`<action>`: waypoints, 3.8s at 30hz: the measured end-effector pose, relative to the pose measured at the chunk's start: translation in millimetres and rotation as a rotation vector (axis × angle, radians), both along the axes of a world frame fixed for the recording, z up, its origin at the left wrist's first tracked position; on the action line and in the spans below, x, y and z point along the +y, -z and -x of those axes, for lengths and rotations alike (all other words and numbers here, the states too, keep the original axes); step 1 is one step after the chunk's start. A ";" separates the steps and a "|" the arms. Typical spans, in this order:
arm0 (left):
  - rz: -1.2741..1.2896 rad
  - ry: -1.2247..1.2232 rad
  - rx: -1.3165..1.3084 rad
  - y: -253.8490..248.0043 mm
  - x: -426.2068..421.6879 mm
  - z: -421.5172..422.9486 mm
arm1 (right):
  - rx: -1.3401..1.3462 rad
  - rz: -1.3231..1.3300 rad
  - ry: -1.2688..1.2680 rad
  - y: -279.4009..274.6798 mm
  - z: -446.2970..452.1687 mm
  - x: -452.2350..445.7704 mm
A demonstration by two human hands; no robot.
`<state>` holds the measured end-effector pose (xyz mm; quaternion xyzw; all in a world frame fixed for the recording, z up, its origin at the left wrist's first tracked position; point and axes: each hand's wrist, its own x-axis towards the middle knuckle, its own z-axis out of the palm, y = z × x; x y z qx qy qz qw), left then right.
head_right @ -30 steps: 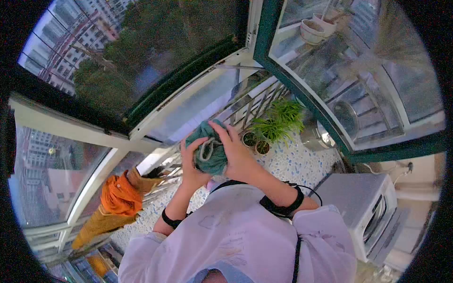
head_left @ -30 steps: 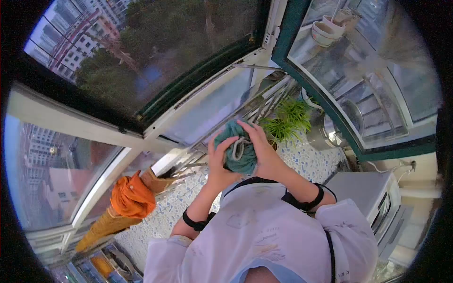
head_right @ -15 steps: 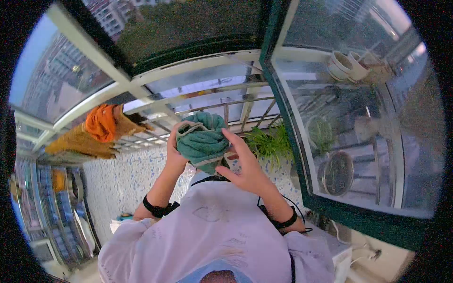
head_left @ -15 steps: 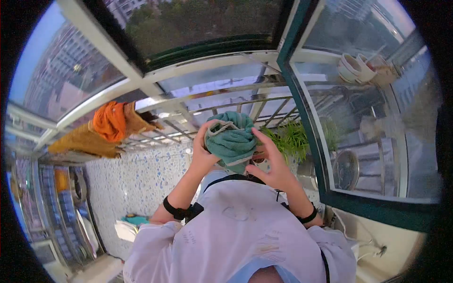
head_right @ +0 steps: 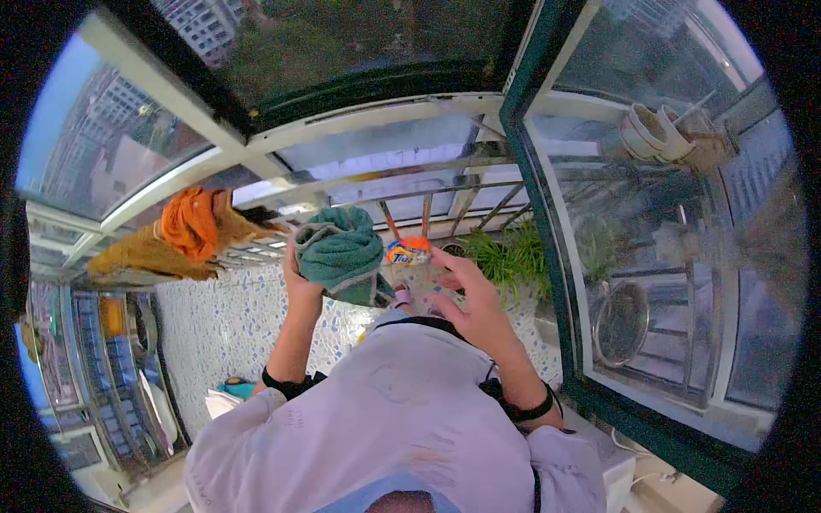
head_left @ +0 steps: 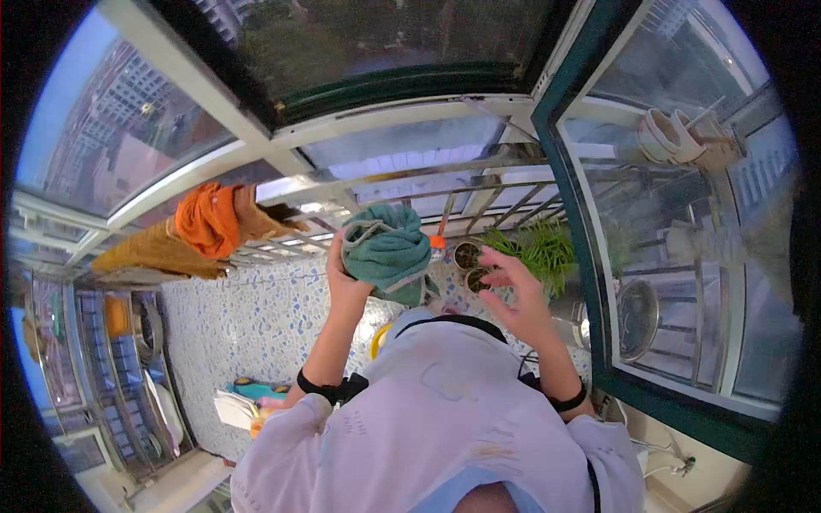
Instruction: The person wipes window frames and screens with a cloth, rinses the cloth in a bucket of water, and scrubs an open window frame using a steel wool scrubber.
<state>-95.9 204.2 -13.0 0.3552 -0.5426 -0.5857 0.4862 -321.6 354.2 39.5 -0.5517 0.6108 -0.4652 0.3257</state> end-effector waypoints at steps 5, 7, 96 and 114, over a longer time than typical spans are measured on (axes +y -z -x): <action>0.075 0.094 -0.022 19.7 -37.9 18.1 | 0.100 -0.045 0.142 -1.6 7.5 -13.5; 0.101 0.142 -0.019 13.8 -45.4 31.9 | 0.179 -0.004 0.193 -1.6 6.8 -11.8; 0.530 -0.769 -0.316 -60.5 272.7 -277.7 | 1.093 1.004 0.213 -330.1 -102.6 -146.0; 0.748 -0.974 -0.398 -115.3 252.7 -149.6 | 1.218 0.779 0.023 -349.8 -137.2 -252.9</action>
